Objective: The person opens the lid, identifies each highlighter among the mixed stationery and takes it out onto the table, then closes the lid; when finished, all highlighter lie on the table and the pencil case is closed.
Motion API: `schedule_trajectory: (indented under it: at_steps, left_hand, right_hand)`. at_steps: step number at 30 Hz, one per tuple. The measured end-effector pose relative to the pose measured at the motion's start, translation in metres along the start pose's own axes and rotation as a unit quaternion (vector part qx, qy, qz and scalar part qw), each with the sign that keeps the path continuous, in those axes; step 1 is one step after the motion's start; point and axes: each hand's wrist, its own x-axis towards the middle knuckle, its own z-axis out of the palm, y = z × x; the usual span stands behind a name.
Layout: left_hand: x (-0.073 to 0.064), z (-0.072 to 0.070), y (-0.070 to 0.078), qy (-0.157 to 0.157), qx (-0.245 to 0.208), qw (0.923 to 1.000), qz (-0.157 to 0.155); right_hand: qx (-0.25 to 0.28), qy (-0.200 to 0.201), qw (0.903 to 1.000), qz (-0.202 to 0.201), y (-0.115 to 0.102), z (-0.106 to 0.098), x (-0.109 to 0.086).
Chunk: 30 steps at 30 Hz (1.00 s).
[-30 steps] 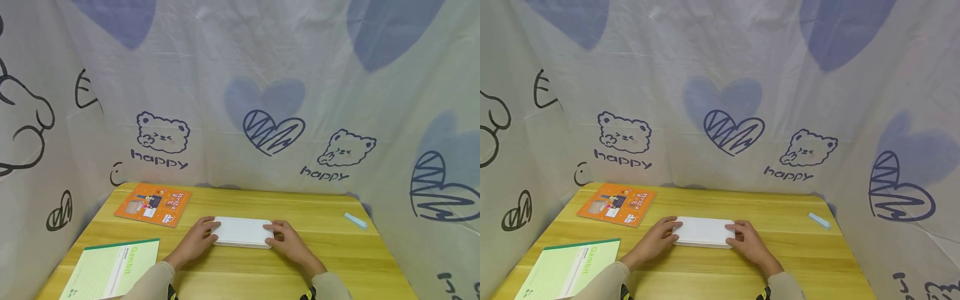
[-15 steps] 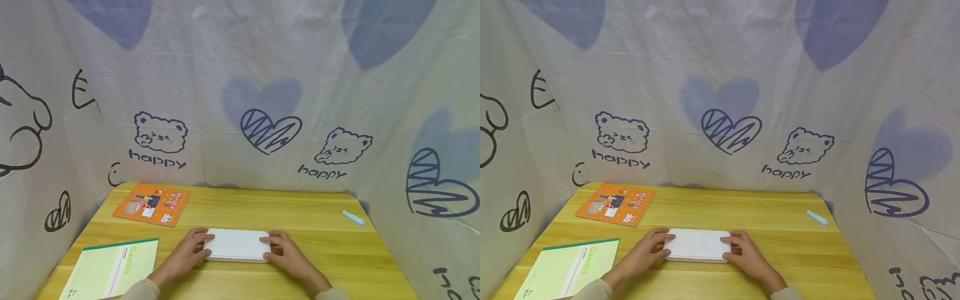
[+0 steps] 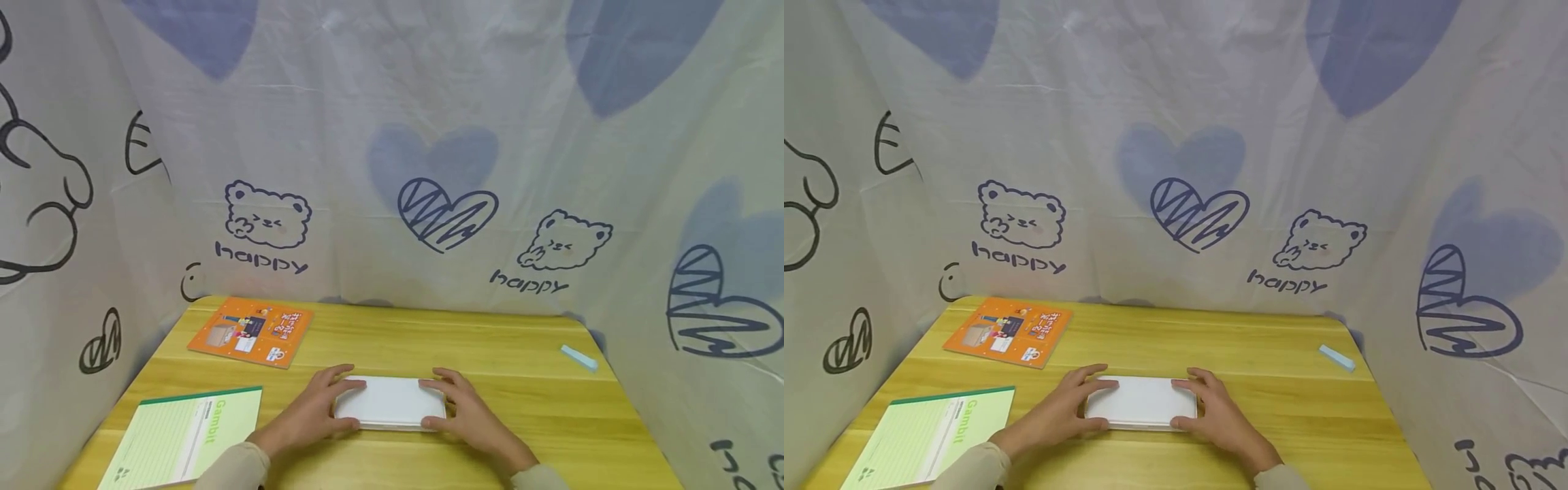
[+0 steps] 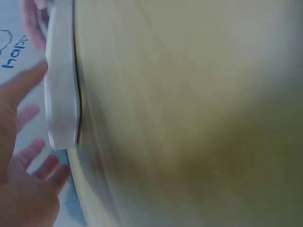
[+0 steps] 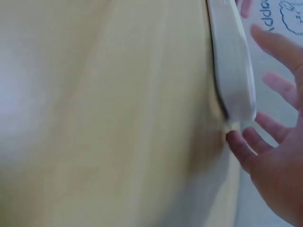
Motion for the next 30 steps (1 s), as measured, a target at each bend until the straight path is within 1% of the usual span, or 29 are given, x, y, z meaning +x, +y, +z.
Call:
schedule_trajectory:
  at_steps: [3, 5, 7, 9, 13, 16, 20, 24, 27, 30]
  left_hand:
    - [0.008, 0.002, 0.0, -0.033, 0.032, 0.9983, 0.035]
    - [0.01, 0.003, -0.001, -0.047, 0.058, 0.9961, 0.049]
    - [0.012, 0.004, -0.002, -0.05, 0.081, 0.9935, 0.061]
    - [0.013, 0.003, -0.004, -0.047, 0.104, 0.9912, 0.066]
    - [0.015, 0.0, -0.005, -0.043, 0.132, 0.9872, 0.079]
    - [0.018, -0.005, -0.005, -0.056, 0.128, 0.9875, 0.073]
    - [0.022, -0.009, -0.004, -0.073, 0.113, 0.9893, 0.057]
    - [0.025, -0.014, -0.004, -0.068, 0.098, 0.9916, 0.051]
    - [0.026, -0.014, -0.003, -0.06, 0.091, 0.9926, 0.053]
    - [0.025, -0.01, -0.003, -0.06, 0.1, 0.9912, 0.063]
  right_hand:
    - [-0.049, -0.029, 0.9982, -0.018, -0.005, 0.002, 0.005]
    - [-0.072, -0.045, 0.996, -0.028, -0.007, 0.004, 0.006]
    - [-0.097, -0.05, 0.9933, -0.037, -0.008, 0.005, 0.005]
    - [-0.124, -0.046, 0.9901, -0.049, -0.009, 0.006, 0.004]
    - [-0.168, -0.04, 0.9829, -0.063, -0.011, 0.009, 0.003]
    - [-0.183, -0.04, 0.9802, -0.063, -0.011, 0.011, 0.003]
    - [-0.192, -0.039, 0.9785, -0.063, -0.011, 0.011, 0.003]
    - [-0.197, -0.037, 0.9772, -0.069, -0.012, 0.009, 0.004]
    - [-0.188, -0.042, 0.9791, -0.066, -0.011, 0.006, 0.005]
    - [-0.156, -0.042, 0.9859, -0.043, -0.009, 0.003, 0.005]
